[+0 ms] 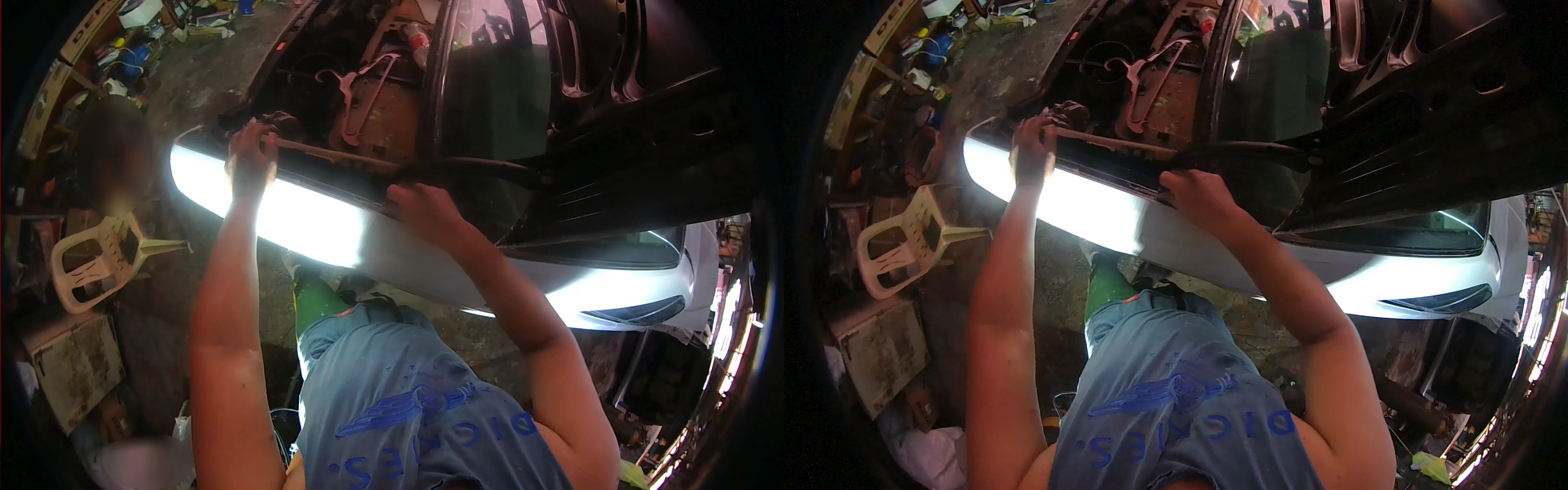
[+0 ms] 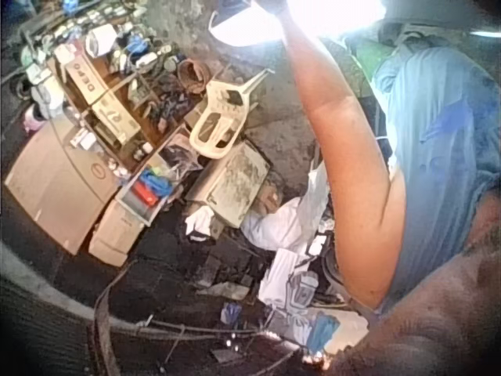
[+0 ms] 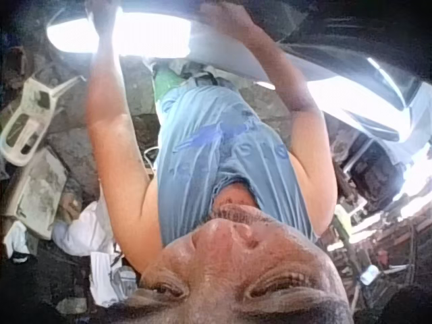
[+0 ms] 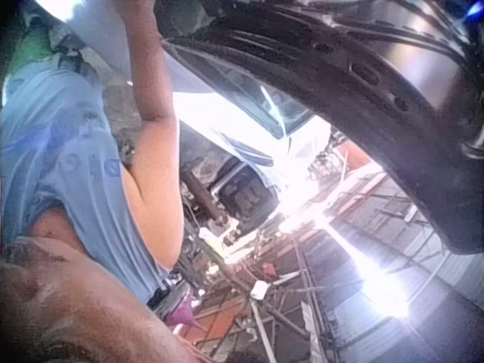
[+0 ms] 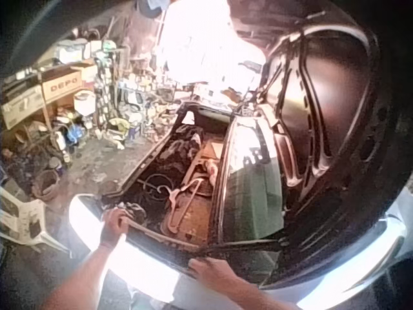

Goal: Repairing and cleaning the trim and rubber seals around the car trunk and tail light area.

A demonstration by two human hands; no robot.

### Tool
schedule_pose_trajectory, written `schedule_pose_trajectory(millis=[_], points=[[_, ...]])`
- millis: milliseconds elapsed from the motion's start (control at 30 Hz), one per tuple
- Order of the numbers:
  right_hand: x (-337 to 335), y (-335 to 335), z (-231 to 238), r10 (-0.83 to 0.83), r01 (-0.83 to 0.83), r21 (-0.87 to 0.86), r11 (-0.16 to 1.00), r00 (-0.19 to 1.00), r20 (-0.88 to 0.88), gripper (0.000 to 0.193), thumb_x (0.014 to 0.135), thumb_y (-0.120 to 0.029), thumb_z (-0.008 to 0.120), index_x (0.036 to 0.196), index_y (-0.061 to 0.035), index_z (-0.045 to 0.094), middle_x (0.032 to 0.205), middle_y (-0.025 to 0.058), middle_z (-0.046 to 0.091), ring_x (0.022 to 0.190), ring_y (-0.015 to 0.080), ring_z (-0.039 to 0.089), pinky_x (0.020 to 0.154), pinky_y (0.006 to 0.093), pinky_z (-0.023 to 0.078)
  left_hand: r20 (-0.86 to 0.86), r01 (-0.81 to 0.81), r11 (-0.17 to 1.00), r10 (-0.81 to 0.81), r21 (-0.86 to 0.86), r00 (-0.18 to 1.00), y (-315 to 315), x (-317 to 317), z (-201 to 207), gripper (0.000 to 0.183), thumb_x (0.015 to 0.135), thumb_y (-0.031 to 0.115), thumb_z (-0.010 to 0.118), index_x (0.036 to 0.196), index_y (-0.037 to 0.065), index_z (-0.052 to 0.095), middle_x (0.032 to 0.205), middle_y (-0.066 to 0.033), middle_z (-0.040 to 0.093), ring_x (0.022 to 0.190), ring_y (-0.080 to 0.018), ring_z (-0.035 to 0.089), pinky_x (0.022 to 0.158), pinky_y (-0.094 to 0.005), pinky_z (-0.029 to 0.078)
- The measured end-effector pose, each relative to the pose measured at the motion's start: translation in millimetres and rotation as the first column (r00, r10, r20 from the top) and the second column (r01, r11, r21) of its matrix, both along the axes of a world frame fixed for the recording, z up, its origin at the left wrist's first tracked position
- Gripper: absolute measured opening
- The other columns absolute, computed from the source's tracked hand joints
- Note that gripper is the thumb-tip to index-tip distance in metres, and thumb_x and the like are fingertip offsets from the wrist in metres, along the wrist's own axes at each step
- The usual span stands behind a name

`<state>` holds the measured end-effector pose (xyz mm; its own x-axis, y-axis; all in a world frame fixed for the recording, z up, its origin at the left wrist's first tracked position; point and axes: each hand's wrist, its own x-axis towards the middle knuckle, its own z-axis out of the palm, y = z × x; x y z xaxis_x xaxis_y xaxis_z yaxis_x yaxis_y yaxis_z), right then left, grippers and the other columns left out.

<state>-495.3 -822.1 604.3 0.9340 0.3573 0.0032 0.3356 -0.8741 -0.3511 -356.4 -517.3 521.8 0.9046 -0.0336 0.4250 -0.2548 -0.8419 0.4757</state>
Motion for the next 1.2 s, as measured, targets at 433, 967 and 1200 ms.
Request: schedule_pose_trajectory(millis=[433, 967, 1200], points=[[7.7, 5.5, -0.1, -0.039, 0.064, 0.122, 0.991, 0.980, -0.196, 0.012, 0.084, -0.019, 0.063, 0.086, -0.0094, 0.057, 0.078, 0.0113, 0.064, 0.077, 0.0338, 0.067, 0.062, 0.0445, 0.052, -0.072, -0.032, 0.999, 0.031, -0.004, 0.997, -2.0, -2.5, 9.2, 0.020, 0.092, 0.030, 0.058, 0.104, 0.015, 0.065, 0.132, -0.0097, 0.060, 0.123, -0.0311, 0.054, 0.101, -0.0465, 0.046], [15.4, 19.0, -2.6, 0.114, -0.117, 0.067, 0.991, 0.992, 0.047, 0.008, 0.081, -0.011, 0.065, 0.084, -0.0084, 0.058, 0.078, 0.0121, 0.064, 0.075, 0.0335, 0.066, 0.062, 0.0448, 0.052, -0.026, -0.013, 0.999, 0.014, 0.032, 1.000, -2.4, -3.6, 7.8, 0.022, 0.093, 0.029, 0.058, 0.107, 0.014, 0.065, 0.129, -0.0107, 0.061, 0.120, -0.0309, 0.056, 0.100, -0.0446, 0.047], [10.6, 6.6, -0.9, 0.120, -0.121, -0.023, 0.992, 0.992, -0.022, 0.006, 0.082, -0.014, 0.063, 0.088, -0.0107, 0.061, 0.078, 0.0099, 0.065, 0.077, 0.0323, 0.068, 0.063, 0.0438, 0.053, -0.006, -0.030, 1.000, 0.030, -0.004, 1.000, -2.0, -3.0, 3.9, 0.023, 0.093, 0.029, 0.057, 0.110, 0.014, 0.063, 0.118, -0.0066, 0.064, 0.119, -0.0302, 0.055, 0.099, -0.0450, 0.046]])
